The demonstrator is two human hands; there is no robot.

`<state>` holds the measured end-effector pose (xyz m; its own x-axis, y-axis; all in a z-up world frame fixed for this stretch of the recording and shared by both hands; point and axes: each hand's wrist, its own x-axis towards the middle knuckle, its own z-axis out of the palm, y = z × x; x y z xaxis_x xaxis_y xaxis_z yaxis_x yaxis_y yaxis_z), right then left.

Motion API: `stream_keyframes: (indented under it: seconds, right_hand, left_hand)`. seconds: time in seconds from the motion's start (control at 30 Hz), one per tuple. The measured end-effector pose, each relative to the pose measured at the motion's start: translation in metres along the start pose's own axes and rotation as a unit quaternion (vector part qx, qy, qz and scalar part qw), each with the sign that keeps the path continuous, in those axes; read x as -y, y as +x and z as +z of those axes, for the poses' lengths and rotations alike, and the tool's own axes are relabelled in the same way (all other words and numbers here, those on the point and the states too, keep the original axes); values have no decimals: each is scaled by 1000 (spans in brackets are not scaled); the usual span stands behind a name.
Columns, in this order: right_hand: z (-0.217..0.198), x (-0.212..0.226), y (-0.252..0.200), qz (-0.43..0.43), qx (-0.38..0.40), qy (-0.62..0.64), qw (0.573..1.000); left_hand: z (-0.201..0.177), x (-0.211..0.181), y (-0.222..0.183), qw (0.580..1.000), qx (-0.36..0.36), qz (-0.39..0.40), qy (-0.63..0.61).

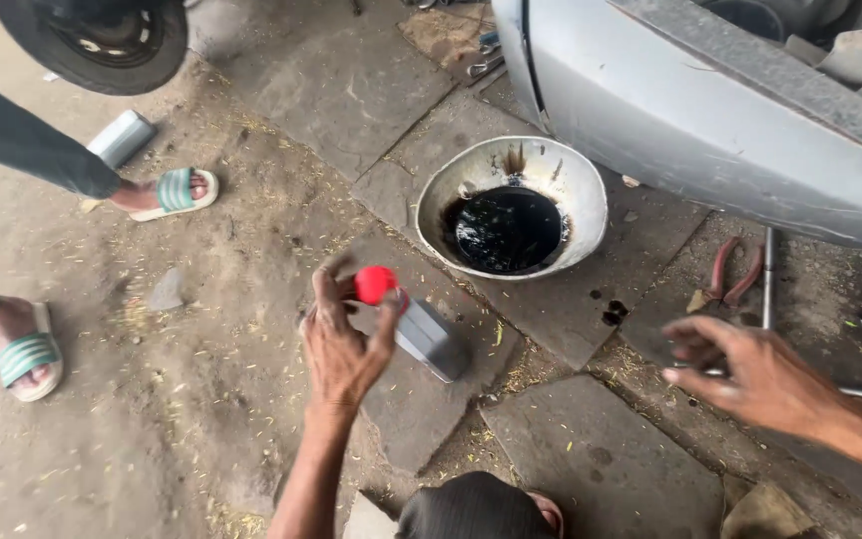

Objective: The recorder pours new motor oil into the engine of a scooter and uses a t-handle wrench to tighten parts.

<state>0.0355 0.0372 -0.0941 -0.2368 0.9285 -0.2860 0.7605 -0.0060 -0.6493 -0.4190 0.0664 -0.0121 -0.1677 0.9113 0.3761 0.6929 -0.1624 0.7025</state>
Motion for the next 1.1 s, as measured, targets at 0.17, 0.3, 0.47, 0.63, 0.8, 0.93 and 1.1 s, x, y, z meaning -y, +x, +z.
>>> stream_keyframes:
  seconds: [0.17, 0.3, 0.47, 0.63, 0.8, 0.93, 1.1]
  right_hand:
    - [-28, -48, -19, 149, 17, -137, 979]
    - [-56, -101, -29, 194, -25, -89, 977]
    - [-51, -158, -9, 203, -54, -100, 973]
    - [-14, -172, 38, 130, -43, -109, 985]
    - [12, -156, 91, 174, -11, -202, 964]
    - [23, -163, 115, 241, -70, -100, 963]
    - [33, -215, 113, 330, -129, 142, 924]
  left_hand:
    - [9, 7, -6, 979, 23, 135, 152]
    - [21, 13, -3, 993, 77, -7, 89]
    - [21, 41, -11, 996, 60, -39, 54]
    - [17, 25, -16, 996, 80, -40, 21]
    - [22, 19, -13, 998, 40, -34, 20]
    - [14, 18, -8, 997, 64, -44, -6]
    - [12, 5, -6, 994, 71, -89, 3]
